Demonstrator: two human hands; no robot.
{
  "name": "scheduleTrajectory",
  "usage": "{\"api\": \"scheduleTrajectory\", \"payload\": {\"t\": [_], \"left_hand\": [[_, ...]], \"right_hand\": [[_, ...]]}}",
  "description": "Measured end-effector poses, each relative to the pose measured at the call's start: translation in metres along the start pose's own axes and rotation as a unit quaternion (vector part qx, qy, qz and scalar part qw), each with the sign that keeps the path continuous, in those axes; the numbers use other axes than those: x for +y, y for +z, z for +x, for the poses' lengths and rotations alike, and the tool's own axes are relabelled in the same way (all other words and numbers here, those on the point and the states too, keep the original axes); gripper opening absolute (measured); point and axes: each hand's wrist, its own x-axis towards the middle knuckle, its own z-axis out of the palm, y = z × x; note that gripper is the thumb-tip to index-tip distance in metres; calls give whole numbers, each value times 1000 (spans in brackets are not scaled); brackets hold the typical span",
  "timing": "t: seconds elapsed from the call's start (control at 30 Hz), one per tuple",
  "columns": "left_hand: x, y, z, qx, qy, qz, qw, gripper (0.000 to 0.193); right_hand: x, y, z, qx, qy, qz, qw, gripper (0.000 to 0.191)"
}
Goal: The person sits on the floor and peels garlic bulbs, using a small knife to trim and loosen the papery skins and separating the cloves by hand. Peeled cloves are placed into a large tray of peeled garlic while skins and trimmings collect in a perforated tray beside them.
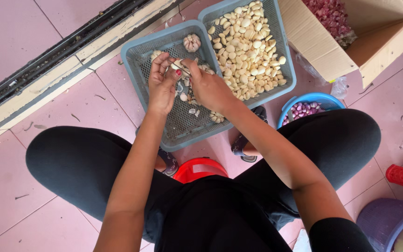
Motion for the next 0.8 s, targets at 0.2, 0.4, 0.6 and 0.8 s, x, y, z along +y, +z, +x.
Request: {"api": "scheduleTrajectory", "payload": {"t": [0.2, 0.4, 0.6, 0.8], "left_hand": [[5, 3, 0, 18, -52, -40, 998, 46], [3, 6, 1, 21, -63, -46, 997, 38], [3, 5, 2, 33, -68, -42, 996, 37], [0, 3, 1, 45, -52, -36, 997, 31]], "right_hand": [[7, 3, 1, 56, -55, -11, 997, 49], [11, 1, 3, 38, 16, 41, 998, 47], [8, -8, 2, 59, 15, 50, 997, 46], [-4, -9, 0, 78, -65, 81, 992, 48]]}}
